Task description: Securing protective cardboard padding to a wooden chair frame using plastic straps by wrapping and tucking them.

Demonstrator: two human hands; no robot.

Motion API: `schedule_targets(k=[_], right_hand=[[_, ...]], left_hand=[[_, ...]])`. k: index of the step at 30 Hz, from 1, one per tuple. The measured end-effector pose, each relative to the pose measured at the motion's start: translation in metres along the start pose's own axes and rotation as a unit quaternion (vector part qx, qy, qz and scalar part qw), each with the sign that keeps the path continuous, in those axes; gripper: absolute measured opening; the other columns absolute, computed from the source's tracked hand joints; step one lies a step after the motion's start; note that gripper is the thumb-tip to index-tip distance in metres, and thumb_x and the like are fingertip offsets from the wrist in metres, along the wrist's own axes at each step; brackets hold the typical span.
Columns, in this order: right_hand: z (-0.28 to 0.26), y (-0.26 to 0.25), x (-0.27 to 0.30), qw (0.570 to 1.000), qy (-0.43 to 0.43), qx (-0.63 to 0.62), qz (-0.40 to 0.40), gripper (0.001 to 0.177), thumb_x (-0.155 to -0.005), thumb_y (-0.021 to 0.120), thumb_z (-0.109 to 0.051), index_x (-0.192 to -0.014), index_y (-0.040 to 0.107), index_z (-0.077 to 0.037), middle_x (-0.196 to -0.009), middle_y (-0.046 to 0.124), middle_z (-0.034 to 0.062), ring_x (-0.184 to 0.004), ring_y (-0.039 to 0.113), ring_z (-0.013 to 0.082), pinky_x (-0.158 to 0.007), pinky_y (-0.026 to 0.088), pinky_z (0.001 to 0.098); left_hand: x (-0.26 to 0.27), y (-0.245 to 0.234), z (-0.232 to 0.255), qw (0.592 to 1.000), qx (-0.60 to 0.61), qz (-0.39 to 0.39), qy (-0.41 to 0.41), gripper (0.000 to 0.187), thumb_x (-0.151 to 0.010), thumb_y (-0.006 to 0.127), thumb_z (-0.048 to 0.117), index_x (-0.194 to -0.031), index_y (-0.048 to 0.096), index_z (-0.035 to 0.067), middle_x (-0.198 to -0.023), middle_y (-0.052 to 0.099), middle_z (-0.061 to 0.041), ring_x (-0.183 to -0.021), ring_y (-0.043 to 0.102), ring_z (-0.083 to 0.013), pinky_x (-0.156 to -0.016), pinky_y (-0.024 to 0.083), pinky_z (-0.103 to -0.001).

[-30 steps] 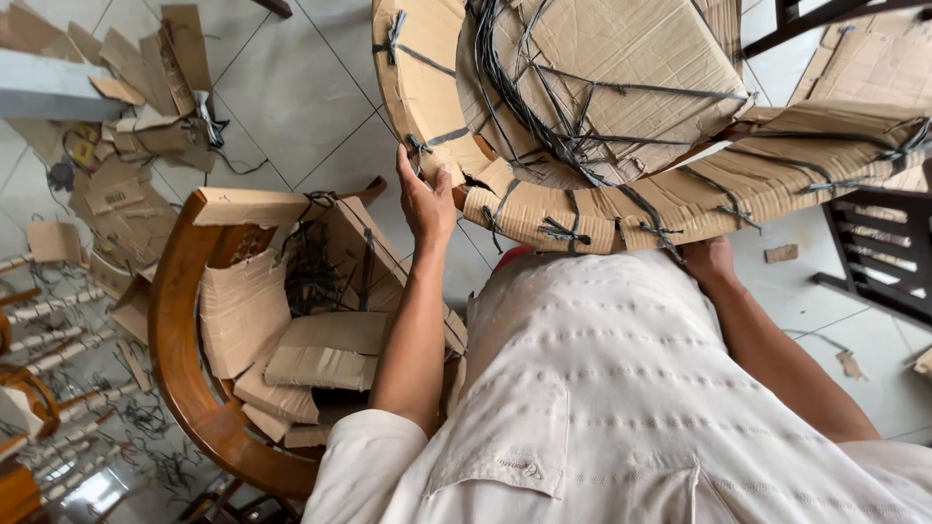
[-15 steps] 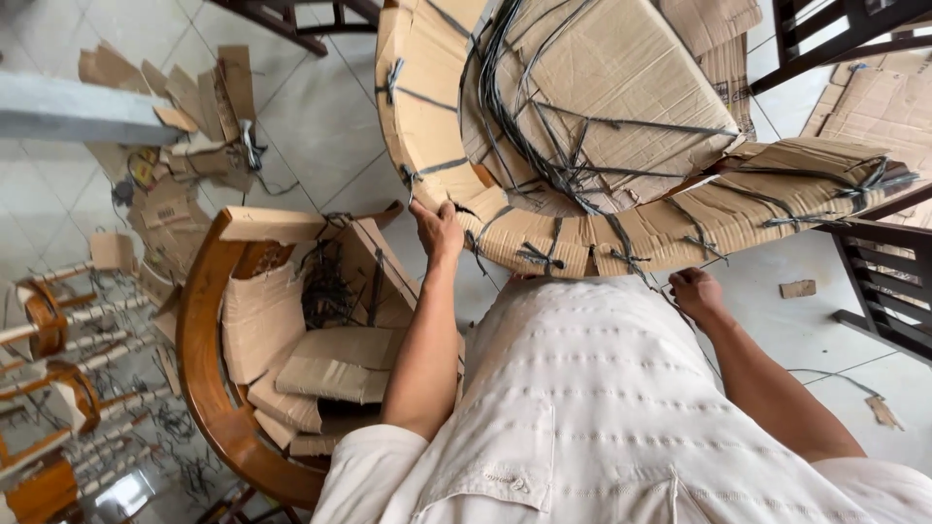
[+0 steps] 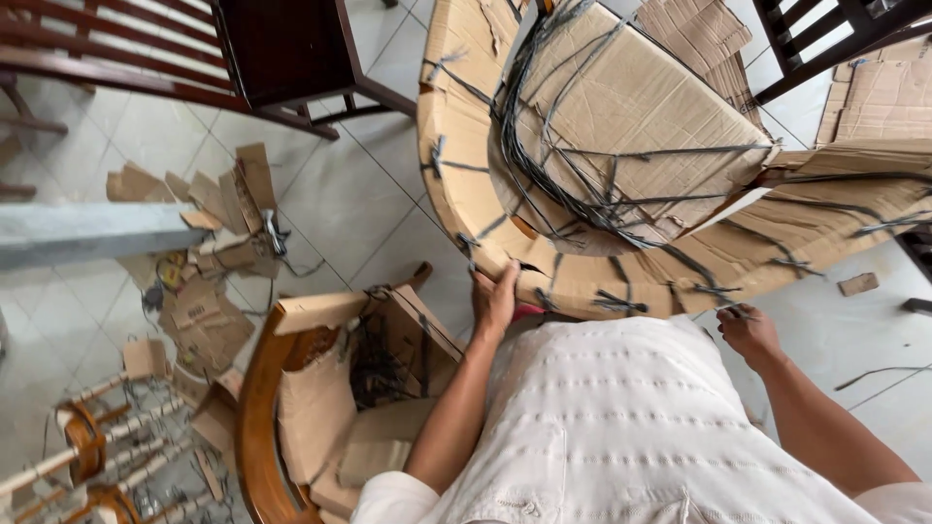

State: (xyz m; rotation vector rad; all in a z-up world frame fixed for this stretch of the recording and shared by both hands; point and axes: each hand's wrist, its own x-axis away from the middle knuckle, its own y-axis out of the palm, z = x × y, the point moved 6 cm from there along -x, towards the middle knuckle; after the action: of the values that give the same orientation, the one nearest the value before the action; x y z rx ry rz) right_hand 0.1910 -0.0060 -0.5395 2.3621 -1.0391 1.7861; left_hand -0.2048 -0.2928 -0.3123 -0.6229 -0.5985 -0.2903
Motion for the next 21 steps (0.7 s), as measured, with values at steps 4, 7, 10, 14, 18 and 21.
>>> schedule_targets(k=[4,7,10,14,18,21], right_hand=[[-0.071,0.066,0.074,0.995,0.041,0.083,0.041,0.072,-0.101,0.050,-0.076,-0.101,0.068,-0.006,-0.086,0.067,0.0235,-0.077,0.056,0.0376,-0.067,0.038,0.0482],[-0.085,0.109,0.093,0.995,0.022,0.085,0.051,0.067,-0.099,0.053,-0.072,-0.102,0.069,-0.007,-0.088,0.068,0.0229,-0.080,0.057,0.0383,-0.070,0.039,0.0491],[-0.086,0.144,0.107,0.995,0.007,0.083,0.059,0.063,-0.097,0.055,-0.068,-0.103,0.070,-0.007,-0.090,0.069,0.0223,-0.083,0.058,0.0390,-0.072,0.040,0.0499],[-0.084,0.163,0.122,0.994,-0.017,0.086,0.072,0.057,-0.094,0.059,-0.063,-0.104,0.072,-0.008,-0.093,0.070,0.0214,-0.086,0.059,0.0399,-0.076,0.042,0.0510],[-0.070,0.171,0.126,0.992,-0.039,0.091,0.079,0.052,-0.092,0.062,-0.058,-0.106,0.073,-0.009,-0.096,0.071,0.0206,-0.090,0.061,0.0409,-0.079,0.044,0.0521],[-0.083,0.177,0.132,0.991,-0.059,0.095,0.075,0.048,-0.090,0.065,-0.054,-0.107,0.074,-0.010,-0.099,0.072,0.0200,-0.093,0.062,0.0416,-0.082,0.045,0.0529]], left_hand=[[-0.026,-0.015,-0.024,0.958,0.141,-0.204,0.143,0.052,-0.086,0.073,0.038,-0.126,0.065,0.005,-0.124,0.072,-0.011,-0.117,0.067,-0.0274,-0.101,0.054,-0.038],[-0.046,-0.039,-0.061,0.953,0.031,-0.287,0.091,0.059,-0.092,0.076,0.040,-0.131,0.058,-0.001,-0.127,0.063,-0.026,-0.133,0.055,-0.0382,-0.114,0.040,-0.051],[-0.066,-0.081,-0.075,0.938,-0.084,-0.335,0.039,0.066,-0.094,0.070,0.048,-0.132,0.062,-0.005,-0.130,0.066,-0.029,-0.131,0.057,-0.0435,-0.110,0.045,-0.053],[-0.148,-0.115,-0.187,0.926,-0.237,-0.292,0.001,0.044,-0.095,0.065,0.035,-0.121,0.072,0.002,-0.116,0.073,-0.020,-0.113,0.069,-0.0340,-0.096,0.055,-0.047],[-0.180,-0.138,-0.225,0.951,-0.193,-0.230,-0.070,0.041,-0.097,0.063,0.041,-0.119,0.073,0.007,-0.108,0.076,-0.013,-0.097,0.076,-0.0235,-0.083,0.060,-0.040],[-0.198,-0.140,-0.242,0.954,-0.207,-0.207,-0.069,0.041,-0.098,0.061,0.040,-0.121,0.071,0.007,-0.091,0.074,-0.011,-0.090,0.073,-0.0237,-0.075,0.058,-0.038]])
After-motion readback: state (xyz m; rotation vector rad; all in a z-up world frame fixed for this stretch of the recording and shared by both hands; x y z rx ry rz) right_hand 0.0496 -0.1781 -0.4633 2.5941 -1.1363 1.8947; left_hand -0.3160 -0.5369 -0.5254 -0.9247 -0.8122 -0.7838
